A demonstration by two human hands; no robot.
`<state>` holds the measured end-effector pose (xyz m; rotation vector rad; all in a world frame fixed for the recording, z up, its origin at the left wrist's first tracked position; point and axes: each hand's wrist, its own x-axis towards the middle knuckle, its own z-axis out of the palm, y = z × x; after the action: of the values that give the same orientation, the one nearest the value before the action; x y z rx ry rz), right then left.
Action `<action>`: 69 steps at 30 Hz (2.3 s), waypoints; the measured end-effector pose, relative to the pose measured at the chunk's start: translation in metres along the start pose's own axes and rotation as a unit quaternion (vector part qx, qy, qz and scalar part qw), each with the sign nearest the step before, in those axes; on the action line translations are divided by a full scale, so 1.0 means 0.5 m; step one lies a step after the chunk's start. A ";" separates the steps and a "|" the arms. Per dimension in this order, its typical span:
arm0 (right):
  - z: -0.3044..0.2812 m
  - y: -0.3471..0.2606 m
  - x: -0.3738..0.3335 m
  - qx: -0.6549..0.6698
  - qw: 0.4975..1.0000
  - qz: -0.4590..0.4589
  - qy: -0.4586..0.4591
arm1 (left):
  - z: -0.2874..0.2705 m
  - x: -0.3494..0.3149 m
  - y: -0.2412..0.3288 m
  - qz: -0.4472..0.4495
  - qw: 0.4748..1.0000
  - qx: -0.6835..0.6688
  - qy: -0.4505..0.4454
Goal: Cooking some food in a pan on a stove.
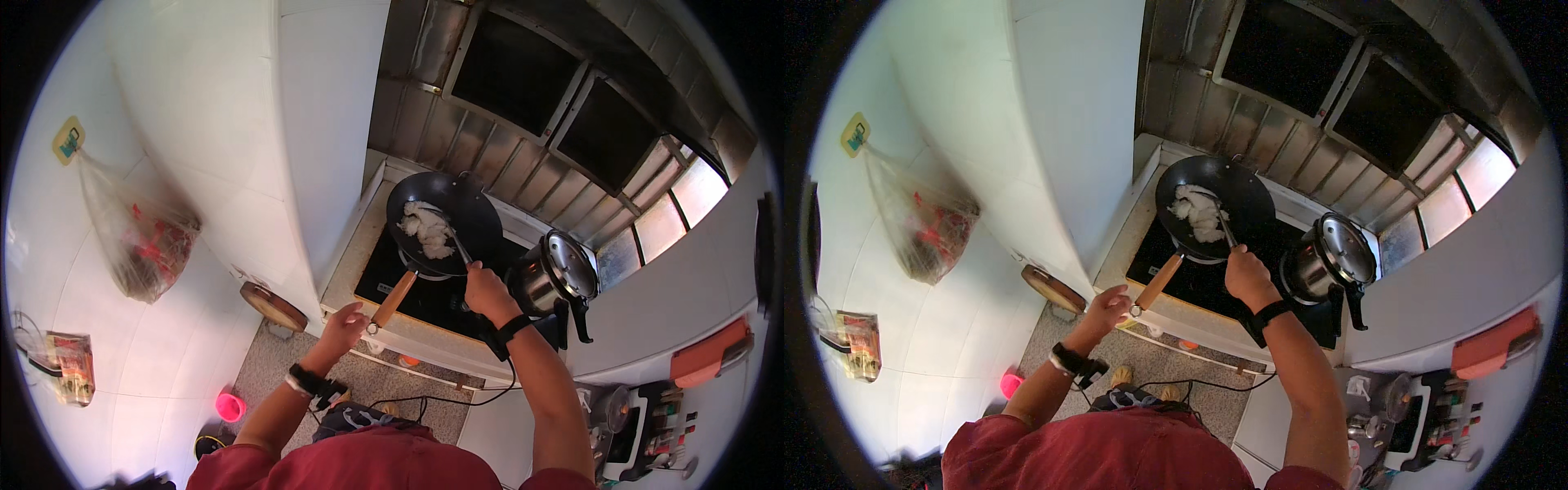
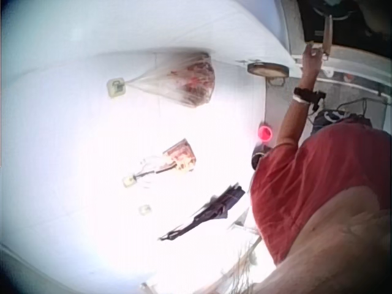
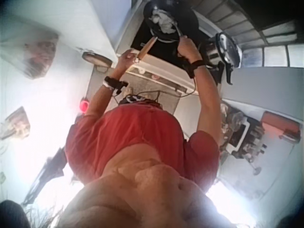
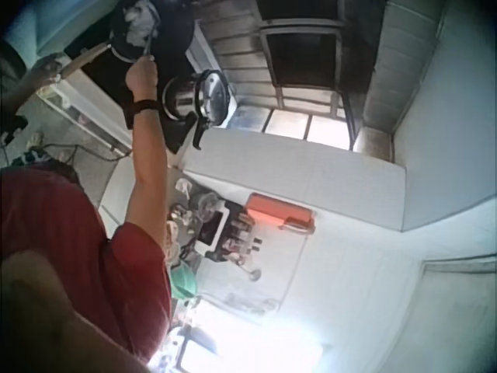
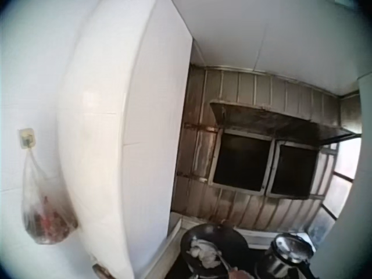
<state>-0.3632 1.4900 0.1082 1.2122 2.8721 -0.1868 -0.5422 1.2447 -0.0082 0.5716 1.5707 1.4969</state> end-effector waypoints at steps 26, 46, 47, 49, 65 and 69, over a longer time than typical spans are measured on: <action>-0.202 0.078 -0.010 -0.082 0.985 -0.138 -0.068 | 0.079 0.124 -0.053 0.058 0.971 0.212 -0.091; -0.164 0.092 -0.040 -0.106 0.988 -0.099 -0.055 | 0.077 0.120 -0.038 0.029 0.976 0.201 -0.079; -0.145 0.093 -0.047 -0.121 0.986 -0.093 -0.065 | 0.085 0.121 -0.039 0.056 0.974 0.205 -0.074; -0.114 0.099 -0.049 -0.076 0.992 -0.086 -0.045 | 0.088 0.117 -0.039 0.078 0.971 0.213 -0.070; -0.002 0.138 0.049 0.010 0.996 -0.089 -0.012 | 0.095 0.117 -0.046 0.066 0.971 0.216 -0.076; -0.187 0.046 0.002 0.158 0.962 0.115 -0.191 | 0.087 0.092 -0.001 0.043 0.973 0.214 -0.072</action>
<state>-0.3448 1.5176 0.1984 1.3634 2.4083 -0.8013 -0.5304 1.3064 -0.0168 0.9798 1.7800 1.1481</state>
